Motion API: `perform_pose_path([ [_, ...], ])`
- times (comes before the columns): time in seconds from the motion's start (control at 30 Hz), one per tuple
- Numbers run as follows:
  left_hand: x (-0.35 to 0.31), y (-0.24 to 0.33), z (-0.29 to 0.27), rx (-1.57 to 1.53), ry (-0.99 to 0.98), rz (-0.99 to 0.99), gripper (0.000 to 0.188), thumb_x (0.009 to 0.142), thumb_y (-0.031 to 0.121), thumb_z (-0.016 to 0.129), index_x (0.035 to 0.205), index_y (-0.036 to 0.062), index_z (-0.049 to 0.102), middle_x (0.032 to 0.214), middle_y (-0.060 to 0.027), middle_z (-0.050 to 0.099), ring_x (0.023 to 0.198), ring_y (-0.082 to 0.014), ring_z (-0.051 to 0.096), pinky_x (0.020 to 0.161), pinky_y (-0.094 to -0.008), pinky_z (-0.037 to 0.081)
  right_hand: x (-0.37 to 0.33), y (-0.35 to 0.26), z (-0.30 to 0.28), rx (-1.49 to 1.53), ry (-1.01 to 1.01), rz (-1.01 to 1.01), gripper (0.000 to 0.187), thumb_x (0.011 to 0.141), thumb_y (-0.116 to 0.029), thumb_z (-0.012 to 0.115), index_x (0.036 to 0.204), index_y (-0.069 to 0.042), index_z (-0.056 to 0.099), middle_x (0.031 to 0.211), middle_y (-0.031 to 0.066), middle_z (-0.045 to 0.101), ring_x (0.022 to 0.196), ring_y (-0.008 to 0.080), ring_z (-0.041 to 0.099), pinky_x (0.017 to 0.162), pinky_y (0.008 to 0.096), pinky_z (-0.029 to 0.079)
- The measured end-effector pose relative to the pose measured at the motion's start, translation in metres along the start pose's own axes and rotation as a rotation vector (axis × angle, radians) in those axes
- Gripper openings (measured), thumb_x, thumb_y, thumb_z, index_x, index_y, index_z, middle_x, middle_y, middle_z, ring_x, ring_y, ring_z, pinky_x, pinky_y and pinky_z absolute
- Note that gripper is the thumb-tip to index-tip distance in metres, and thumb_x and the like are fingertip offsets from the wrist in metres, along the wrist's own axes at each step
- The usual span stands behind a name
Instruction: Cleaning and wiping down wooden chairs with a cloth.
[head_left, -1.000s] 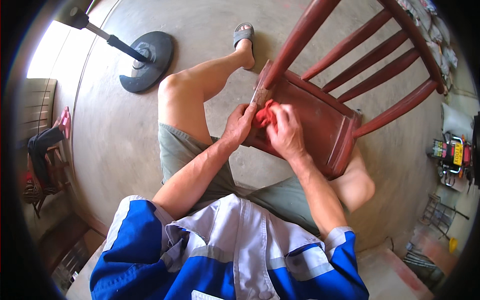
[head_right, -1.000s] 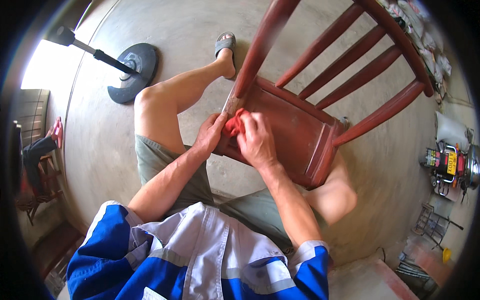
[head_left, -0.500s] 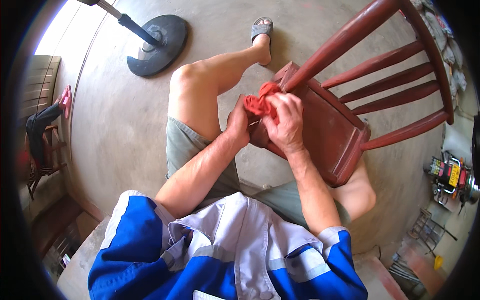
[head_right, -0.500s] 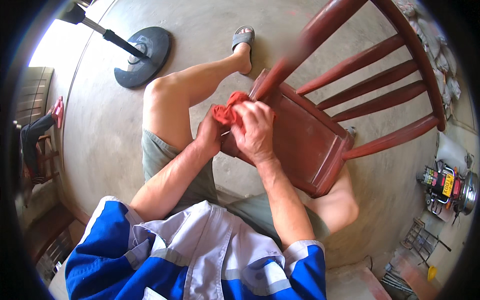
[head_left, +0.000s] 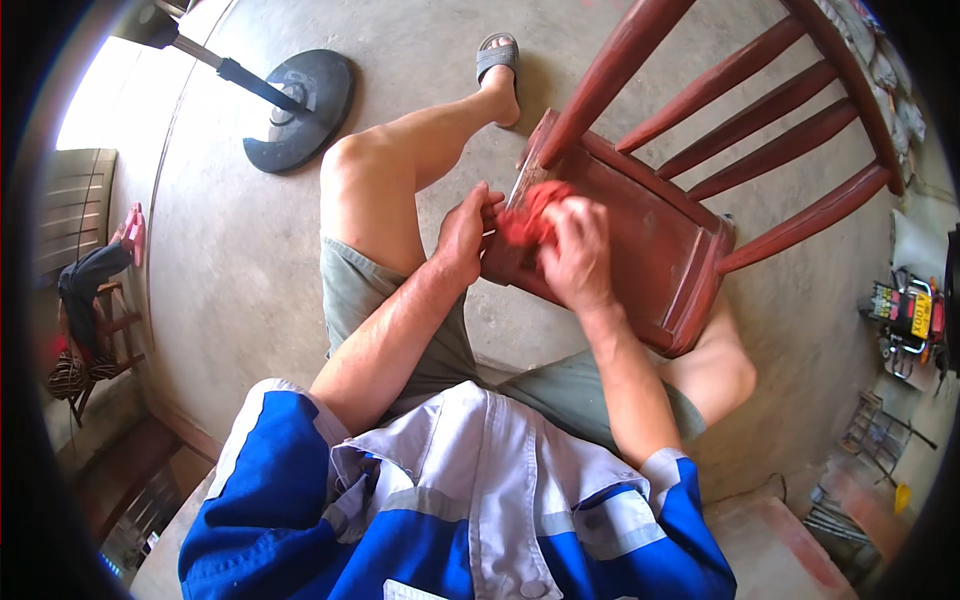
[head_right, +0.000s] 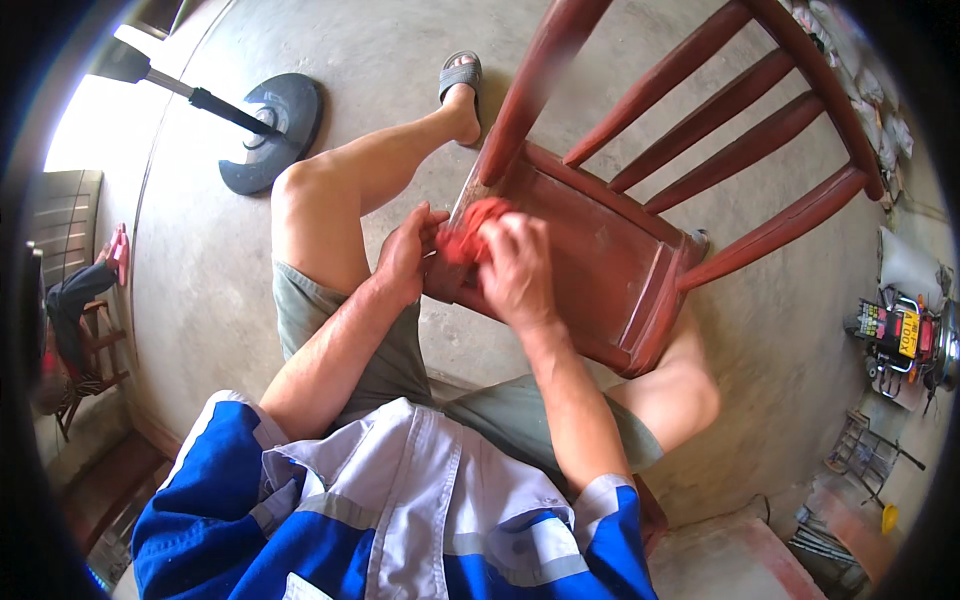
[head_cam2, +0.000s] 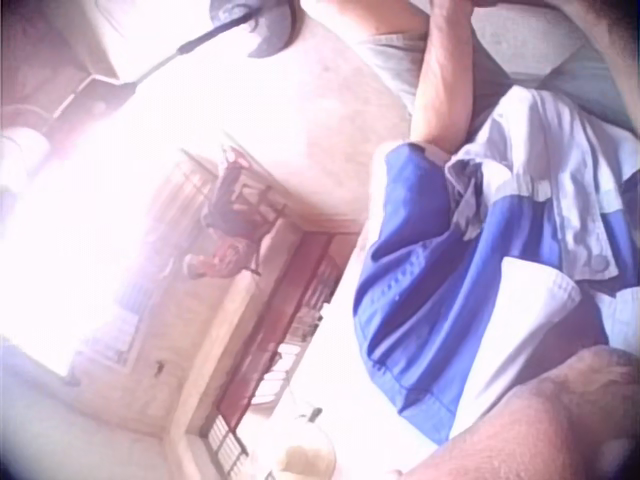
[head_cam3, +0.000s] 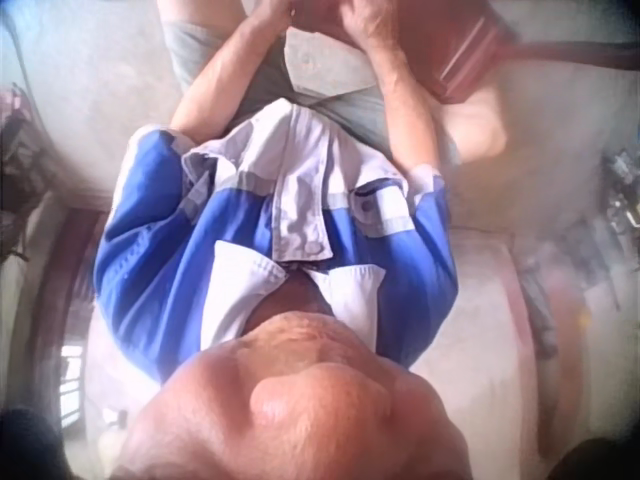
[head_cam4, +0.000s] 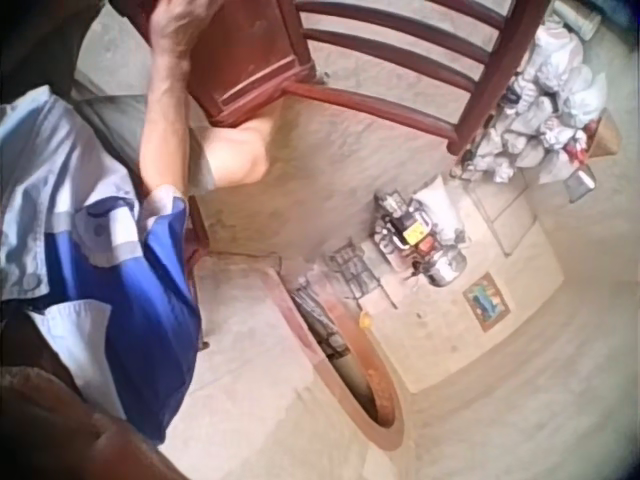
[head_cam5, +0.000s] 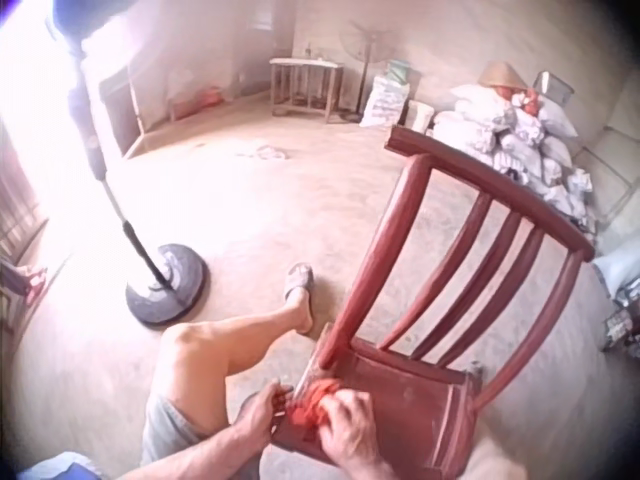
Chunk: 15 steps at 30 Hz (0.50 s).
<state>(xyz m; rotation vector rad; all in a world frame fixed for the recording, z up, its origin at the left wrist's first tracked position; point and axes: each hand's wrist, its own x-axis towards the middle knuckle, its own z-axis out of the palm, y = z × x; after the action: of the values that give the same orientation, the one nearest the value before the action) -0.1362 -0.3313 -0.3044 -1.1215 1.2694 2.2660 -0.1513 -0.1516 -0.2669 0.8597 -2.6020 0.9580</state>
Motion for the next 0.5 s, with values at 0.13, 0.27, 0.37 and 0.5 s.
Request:
perform_pose_path([
  [0.13,-0.001,-0.007,0.005,0.044,-0.02,-0.014,0.051,0.102,0.047,0.05,0.124,0.0037,0.063,0.111,-0.0039,0.066,0.104,-0.0182,0.061,0.092,-0.0382,0.046,0.044,0.066,0.004,-0.222,0.203,0.147,0.033,0.076,-0.002,0.069,0.108,-0.008,0.061,0.108,0.0132,0.06,0.103,0.0361,0.056,0.089,0.0486,0.046],
  [0.27,-0.004,-0.017,0.006,0.201,-0.008,0.114,0.053,0.101,0.049,0.051,0.12,0.0019,0.066,0.109,-0.0058,0.067,0.104,-0.0174,0.06,0.092,-0.0351,0.047,0.043,0.07,0.019,-0.237,0.349,0.208,0.029,0.08,-0.008,0.069,0.108,-0.008,0.062,0.108,0.014,0.059,0.101,0.0381,0.055,0.089,0.0493,0.046],
  [0.37,-0.004,-0.017,0.004,0.3,0.018,0.166,0.053,0.102,0.049,0.052,0.121,0.0018,0.065,0.111,-0.0068,0.067,0.102,-0.0162,0.06,0.092,-0.0322,0.047,0.028,0.03,0.02,-0.079,0.222,0.124,0.03,0.083,-0.015,0.07,0.11,-0.005,0.062,0.111,0.0169,0.058,0.101,0.039,0.055,0.09,0.049,0.046],
  [0.5,-0.007,-0.009,0.014,0.264,-0.029,0.083,0.052,0.103,0.047,0.052,0.124,0.0018,0.064,0.113,-0.0074,0.067,0.1,-0.0147,0.061,0.091,-0.0305,0.048,-0.022,-0.018,0.001,0.11,-0.001,0.148,0.031,0.082,-0.017,0.073,0.109,-0.005,0.064,0.111,0.0148,0.057,0.102,0.0373,0.054,0.09,0.0491,0.046],
])
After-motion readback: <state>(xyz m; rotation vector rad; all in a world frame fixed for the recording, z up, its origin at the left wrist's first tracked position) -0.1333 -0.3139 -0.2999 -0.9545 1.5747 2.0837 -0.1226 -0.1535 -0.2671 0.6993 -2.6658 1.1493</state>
